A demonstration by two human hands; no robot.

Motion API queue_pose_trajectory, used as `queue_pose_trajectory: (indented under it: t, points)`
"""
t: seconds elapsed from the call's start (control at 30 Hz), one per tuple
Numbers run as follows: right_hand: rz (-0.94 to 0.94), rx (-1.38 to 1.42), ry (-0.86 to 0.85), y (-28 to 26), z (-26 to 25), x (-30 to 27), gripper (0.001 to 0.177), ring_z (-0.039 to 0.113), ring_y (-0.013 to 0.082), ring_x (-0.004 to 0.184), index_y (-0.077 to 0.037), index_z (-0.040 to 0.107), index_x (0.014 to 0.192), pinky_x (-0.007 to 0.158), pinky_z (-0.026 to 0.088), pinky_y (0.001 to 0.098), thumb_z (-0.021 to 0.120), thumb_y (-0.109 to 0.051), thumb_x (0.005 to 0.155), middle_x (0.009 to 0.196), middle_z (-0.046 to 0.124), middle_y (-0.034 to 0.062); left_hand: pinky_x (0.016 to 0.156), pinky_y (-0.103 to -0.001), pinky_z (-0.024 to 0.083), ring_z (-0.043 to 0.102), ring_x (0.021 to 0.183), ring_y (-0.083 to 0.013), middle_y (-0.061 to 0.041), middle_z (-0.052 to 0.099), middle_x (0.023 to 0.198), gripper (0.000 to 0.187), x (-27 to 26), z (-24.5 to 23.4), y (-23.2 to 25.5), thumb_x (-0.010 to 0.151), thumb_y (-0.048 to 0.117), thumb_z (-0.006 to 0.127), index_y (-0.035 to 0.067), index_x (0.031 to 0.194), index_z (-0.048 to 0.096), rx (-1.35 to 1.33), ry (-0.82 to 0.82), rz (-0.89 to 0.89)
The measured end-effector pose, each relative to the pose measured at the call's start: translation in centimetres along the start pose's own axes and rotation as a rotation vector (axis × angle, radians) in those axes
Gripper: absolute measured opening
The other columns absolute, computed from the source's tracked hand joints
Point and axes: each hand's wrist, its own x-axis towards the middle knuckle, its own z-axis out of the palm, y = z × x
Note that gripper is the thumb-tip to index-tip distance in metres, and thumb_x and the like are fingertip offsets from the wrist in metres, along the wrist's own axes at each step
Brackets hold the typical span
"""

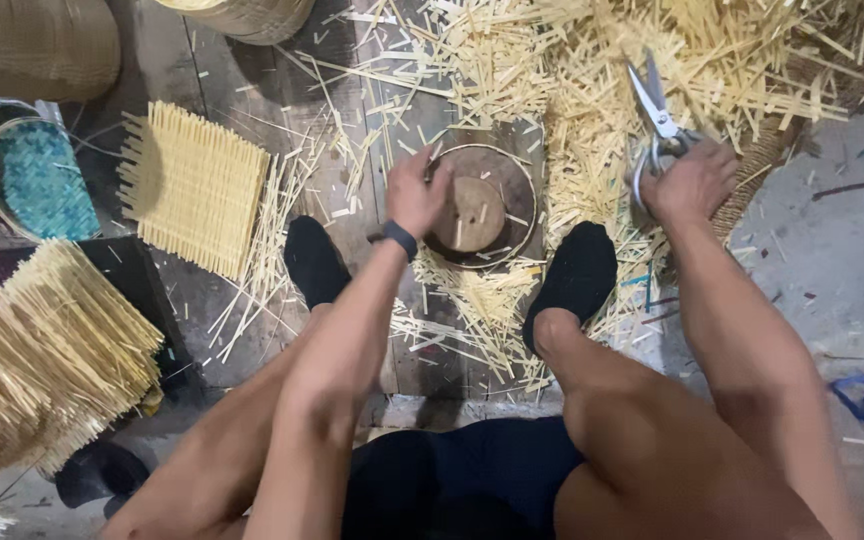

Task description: The person places a woven mat on a wooden block, uses shears to trim the protruding edges of the mat, and then stacks the finished mat with others. The person repeats this process for multiple mats.

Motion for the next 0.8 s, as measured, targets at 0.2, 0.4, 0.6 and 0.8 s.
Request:
queue_pose_trajectory:
  t: [0.2,0.4,0.6,0.8]
  points:
    - [-0.053,0.71,-0.546,-3.8,1.2,-3.2,0.052,0.061,0.026,0.103,-0.001,0.064,0.124,0.092,0.051,0.0397,0.084,-0.027,0.085,0.113,0.064,0.0161,0.063,-0.026,0.057,0.07,0.068,-0.0111,-0.011,0.079,0.088,0.028,5.9,2.4,-2.2,0.092,0.02,0.077,0.001,0.112,0.078,-0.543,-0.523,-0.254]
    - [0.09,0.967,-0.788,-7.9,2.0,-3.1,0.024,0.063,0.012,0.066,-0.001,0.08,0.095,0.06,0.051,0.0306,0.084,-0.023,0.086,0.077,0.074,0.007,0.066,-0.031,0.057,0.074,0.07,-0.0151,-0.009,0.08,0.081,0.023,7.0,4.1,0.8,0.082,0.027,0.082,0.009,0.096,0.083,-0.208,-0.392,-0.035]
    - [0.273,0.998,-0.912,-7.3,2.0,-3.7,0.052,0.067,0.0172,0.063,0.005,0.059,0.125,0.055,0.053,0.0286,0.083,-0.025,0.089,0.09,0.076,0.0131,0.076,-0.046,0.056,0.071,0.081,-0.0371,-0.024,0.075,0.094,0.038,3.8,3.4,1.3,0.074,0.029,0.082,0.0,0.099,0.082,-0.012,0.342,0.42]
    - [0.318,1.255,-1.015,-6.1,2.4,-5.6,0.033,0.074,0.0154,0.079,0.008,0.069,0.112,0.067,0.063,0.0292,0.08,-0.008,0.085,0.093,0.077,0.0113,0.072,-0.033,0.056,0.07,0.078,-0.0176,-0.01,0.078,0.091,0.024,-2.0,3.3,-6.7,0.092,0.025,0.08,0.004,0.104,0.081,-0.359,-0.217,-0.319]
